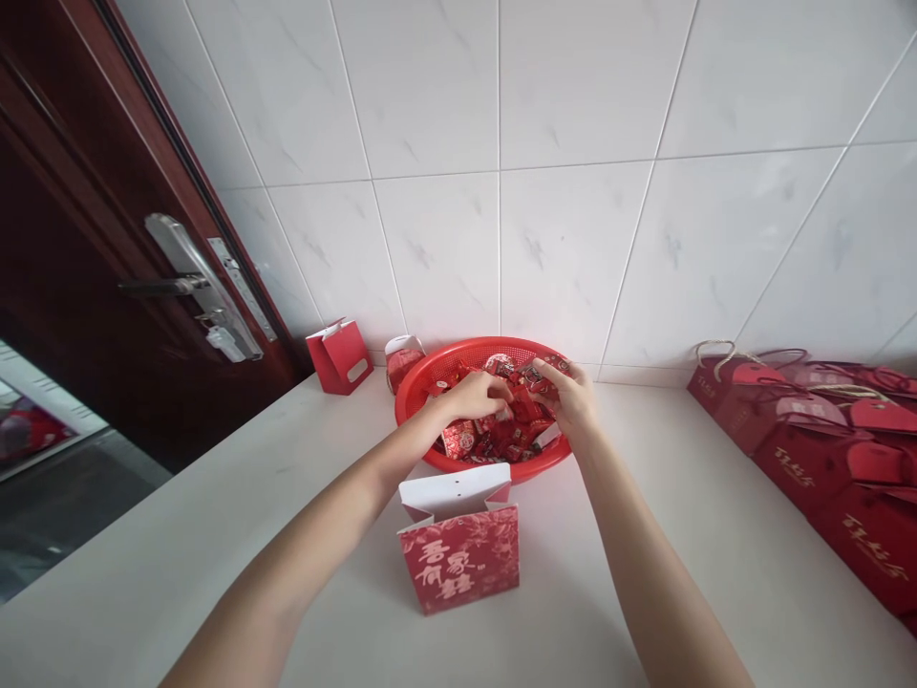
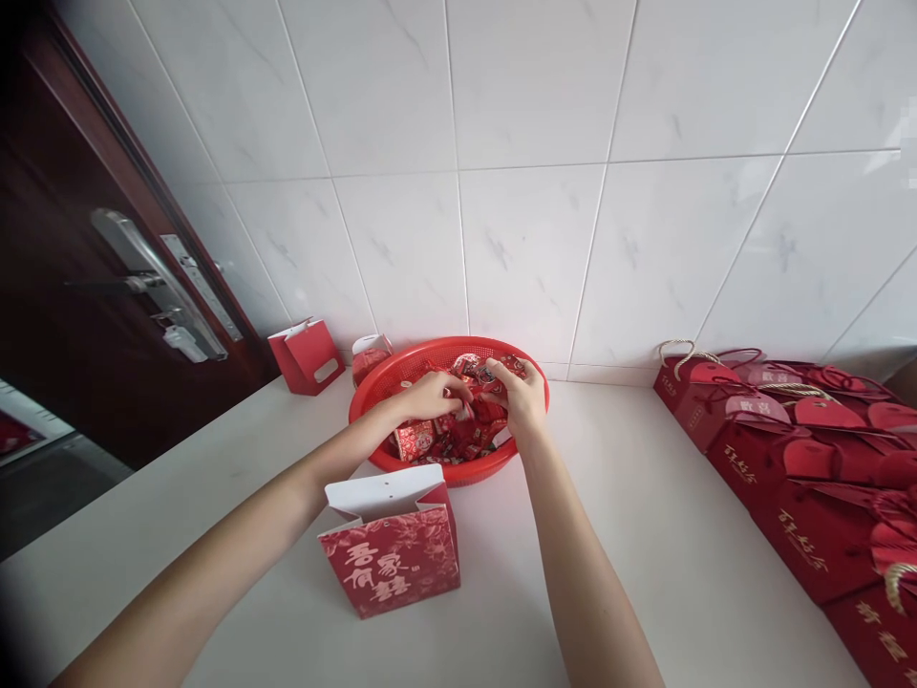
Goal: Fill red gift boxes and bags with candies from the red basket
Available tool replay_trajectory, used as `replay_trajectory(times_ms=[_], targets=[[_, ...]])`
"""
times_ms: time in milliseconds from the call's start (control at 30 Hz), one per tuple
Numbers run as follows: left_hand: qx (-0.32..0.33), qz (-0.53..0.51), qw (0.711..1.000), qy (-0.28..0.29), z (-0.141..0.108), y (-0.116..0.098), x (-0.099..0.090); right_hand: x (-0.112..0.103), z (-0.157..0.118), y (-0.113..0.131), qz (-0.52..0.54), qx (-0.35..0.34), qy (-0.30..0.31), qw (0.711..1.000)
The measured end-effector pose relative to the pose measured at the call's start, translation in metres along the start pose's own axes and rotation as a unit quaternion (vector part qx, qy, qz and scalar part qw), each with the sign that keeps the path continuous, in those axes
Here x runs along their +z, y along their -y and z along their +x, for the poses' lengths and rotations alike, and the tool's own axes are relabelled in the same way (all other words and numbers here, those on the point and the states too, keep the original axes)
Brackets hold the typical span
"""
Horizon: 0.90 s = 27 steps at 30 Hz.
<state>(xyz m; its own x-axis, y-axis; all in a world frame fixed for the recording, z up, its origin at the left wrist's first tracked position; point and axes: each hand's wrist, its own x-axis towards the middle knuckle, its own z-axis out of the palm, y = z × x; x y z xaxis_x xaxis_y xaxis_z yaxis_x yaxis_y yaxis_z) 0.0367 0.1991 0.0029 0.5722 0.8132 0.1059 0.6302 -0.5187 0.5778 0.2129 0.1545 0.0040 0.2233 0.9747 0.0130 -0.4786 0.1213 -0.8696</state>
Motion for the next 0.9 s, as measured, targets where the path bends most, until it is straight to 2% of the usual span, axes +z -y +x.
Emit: replay_trajectory(times_ms=[67, 100, 167, 267, 367, 467, 567, 700, 800, 900], targets=[[0.003, 0.022, 0.999, 0.044, -0.001, 0.000, 0.003, 0.000, -0.001, 0.002, -0.003, 0.005, -0.003, 1.000], [0.005, 0.024, 0.999, 0.047, -0.001, 0.000, 0.005, 0.001, -0.001, 0.003, -0.005, 0.009, -0.006, 1.000], [0.007, 0.010, 0.999, 0.029, 0.002, 0.000, 0.007, 0.000, -0.002, 0.004, -0.011, 0.013, -0.012, 1.000], [0.006, -0.024, 0.999, -0.037, 0.006, -0.002, 0.004, -0.001, -0.003, 0.004, -0.028, 0.012, 0.005, 1.000], [0.020, -0.068, 0.993, -0.091, 0.003, -0.006, -0.007, -0.001, -0.006, 0.004, -0.080, 0.015, 0.078, 0.994], [0.015, -0.118, 0.988, -0.101, -0.011, -0.008, -0.022, 0.001, -0.012, 0.006, -0.161, 0.056, 0.177, 0.969], [-0.010, -0.114, 0.991, -0.067, -0.035, -0.005, -0.039, 0.005, -0.017, 0.009, -0.195, 0.088, 0.228, 0.950], [-0.074, -0.007, 0.997, 0.014, -0.066, 0.001, -0.056, 0.005, -0.018, 0.008, -0.203, 0.057, 0.184, 0.960], [-0.124, 0.113, 0.980, 0.105, -0.075, 0.000, -0.057, 0.003, -0.015, 0.005, -0.225, 0.016, 0.160, 0.961], [-0.118, 0.206, 0.963, 0.131, -0.069, -0.003, -0.047, 0.001, -0.013, 0.001, -0.224, -0.005, 0.153, 0.963]])
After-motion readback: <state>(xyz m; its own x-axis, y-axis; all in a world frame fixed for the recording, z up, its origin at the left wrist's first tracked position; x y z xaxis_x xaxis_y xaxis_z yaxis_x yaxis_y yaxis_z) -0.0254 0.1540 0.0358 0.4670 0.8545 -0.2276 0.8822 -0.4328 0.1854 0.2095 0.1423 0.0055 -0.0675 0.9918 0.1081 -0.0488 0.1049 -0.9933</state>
